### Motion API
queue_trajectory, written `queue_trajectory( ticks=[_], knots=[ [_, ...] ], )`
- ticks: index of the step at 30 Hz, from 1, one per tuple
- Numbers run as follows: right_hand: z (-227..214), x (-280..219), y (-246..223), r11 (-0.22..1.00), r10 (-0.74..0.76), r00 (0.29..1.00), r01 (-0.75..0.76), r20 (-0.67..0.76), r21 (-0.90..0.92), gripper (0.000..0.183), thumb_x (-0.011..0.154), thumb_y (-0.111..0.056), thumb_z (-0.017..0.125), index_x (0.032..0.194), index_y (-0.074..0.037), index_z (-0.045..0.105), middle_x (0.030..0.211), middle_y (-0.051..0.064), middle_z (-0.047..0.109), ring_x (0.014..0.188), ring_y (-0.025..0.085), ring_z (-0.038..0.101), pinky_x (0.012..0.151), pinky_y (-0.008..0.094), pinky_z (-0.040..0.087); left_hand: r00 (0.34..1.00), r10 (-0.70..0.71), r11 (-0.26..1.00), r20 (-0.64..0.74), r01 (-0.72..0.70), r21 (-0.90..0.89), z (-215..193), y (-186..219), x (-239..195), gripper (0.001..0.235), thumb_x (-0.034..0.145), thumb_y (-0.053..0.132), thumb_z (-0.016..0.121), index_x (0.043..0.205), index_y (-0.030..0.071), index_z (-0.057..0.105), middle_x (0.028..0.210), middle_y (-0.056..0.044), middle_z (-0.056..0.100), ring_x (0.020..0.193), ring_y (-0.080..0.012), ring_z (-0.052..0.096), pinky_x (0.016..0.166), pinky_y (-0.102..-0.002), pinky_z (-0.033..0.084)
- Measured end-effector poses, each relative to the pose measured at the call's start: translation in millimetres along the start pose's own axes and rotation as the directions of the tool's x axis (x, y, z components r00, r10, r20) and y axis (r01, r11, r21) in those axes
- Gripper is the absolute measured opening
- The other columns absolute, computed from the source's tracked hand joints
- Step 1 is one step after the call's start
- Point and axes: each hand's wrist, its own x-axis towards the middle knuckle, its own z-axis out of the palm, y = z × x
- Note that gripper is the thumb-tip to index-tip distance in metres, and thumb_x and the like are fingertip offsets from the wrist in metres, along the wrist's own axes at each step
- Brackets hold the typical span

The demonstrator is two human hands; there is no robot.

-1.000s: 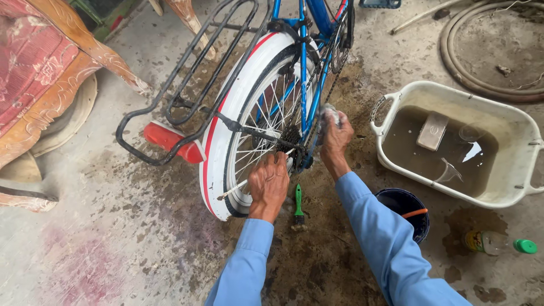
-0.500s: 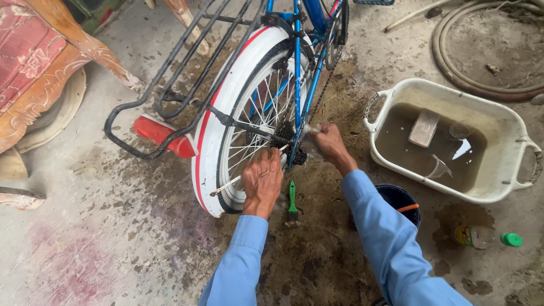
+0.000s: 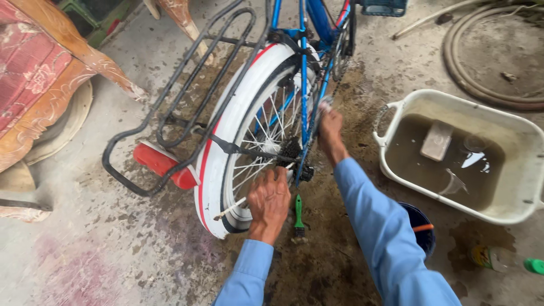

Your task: The person scrubs the rear wheel, spokes, and rim of a bicycle using a brush and a cloth. They rotate the wheel to access different sections and continue scrubbing the tire and rim.

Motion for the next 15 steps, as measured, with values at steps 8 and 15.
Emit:
queue_trajectory(
  ticks=[8, 15],
  knots=[
    [15, 14, -15, 0.921, 0.278, 0.954, -0.297, 0.110, 0.251, 0.043, 0.110, -0.037, 0.034, 0.094, -0.008, 0.062, 0.069, 0.006, 0.064, 0.058, 0.016, 0.059, 0.050, 0.031, 0.049, 0.997, 0.004, 1.000, 0.080, -0.003, -0.019, 8, -3, -2, 0.017, 0.094, 0.020, 0.067, 0.108, 0.012, 0.071, 0.086, -0.008, 0.070, 0.081, -0.0261, 0.071, 0.067, -0.040, 0.057],
    [-8, -55, 5, 0.894, 0.448, 0.888, -0.445, 0.106, -0.052, 0.042, 0.106, -0.031, 0.036, 0.092, -0.006, 0.066, 0.073, 0.007, 0.068, 0.059, 0.020, 0.062, 0.057, 0.037, 0.054, 0.994, 0.040, 0.999, 0.105, -0.044, 0.028, 16, -7, -6, 0.025, 0.091, 0.024, 0.068, 0.114, 0.013, 0.068, 0.091, -0.010, 0.071, 0.087, -0.0274, 0.071, 0.070, -0.041, 0.057]
  ],
)
